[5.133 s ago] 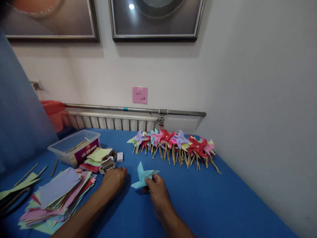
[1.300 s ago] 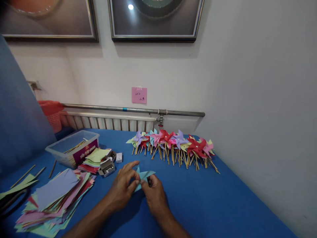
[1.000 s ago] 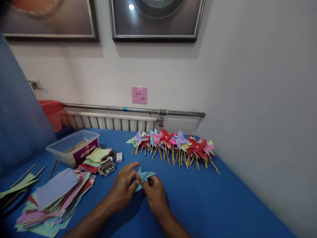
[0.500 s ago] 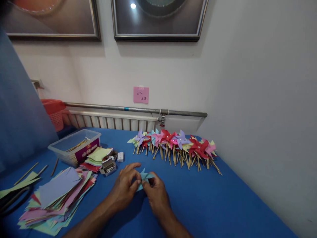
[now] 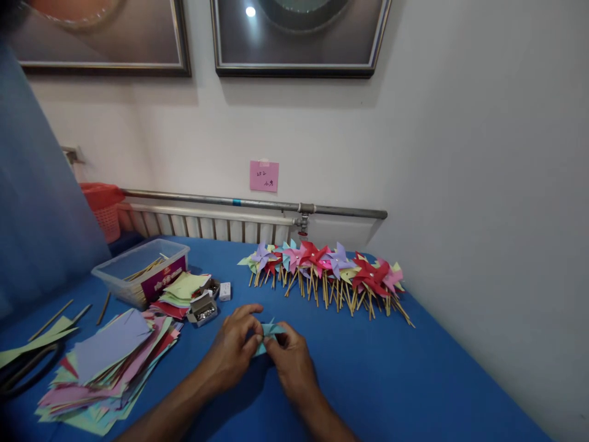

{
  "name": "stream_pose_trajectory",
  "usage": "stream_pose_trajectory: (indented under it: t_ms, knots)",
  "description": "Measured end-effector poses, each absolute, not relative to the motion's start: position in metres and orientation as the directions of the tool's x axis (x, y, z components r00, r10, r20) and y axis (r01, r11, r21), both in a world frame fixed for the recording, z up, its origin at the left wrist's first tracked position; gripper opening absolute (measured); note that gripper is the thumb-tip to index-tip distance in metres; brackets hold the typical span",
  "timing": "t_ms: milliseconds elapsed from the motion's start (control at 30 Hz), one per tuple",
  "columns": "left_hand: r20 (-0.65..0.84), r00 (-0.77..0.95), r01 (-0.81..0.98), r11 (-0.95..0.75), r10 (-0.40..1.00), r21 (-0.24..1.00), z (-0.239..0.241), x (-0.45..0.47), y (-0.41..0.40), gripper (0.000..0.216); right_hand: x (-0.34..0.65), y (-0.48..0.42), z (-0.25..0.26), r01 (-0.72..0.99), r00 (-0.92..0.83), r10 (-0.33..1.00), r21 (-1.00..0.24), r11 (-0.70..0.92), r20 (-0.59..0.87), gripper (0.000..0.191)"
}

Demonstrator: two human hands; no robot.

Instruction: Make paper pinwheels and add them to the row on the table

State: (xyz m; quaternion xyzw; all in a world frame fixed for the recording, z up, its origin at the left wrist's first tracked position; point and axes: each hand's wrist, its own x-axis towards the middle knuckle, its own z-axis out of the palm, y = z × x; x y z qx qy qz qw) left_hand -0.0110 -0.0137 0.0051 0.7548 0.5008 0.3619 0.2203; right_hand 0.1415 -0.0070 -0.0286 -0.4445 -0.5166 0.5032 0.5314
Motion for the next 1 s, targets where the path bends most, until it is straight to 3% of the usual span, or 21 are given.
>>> stream_pose_trajectory:
  t_ms: [1000]
  knots:
    - [0.231, 0.242, 0.574, -0.330, 0.943, 0.749, 0.0002, -0.0123, -0.0096, 0.015, 0.1401, -0.0080, -0.0303, -0.021, -0.041, 0.999, -0.999, 0.032, 0.033, 0.022]
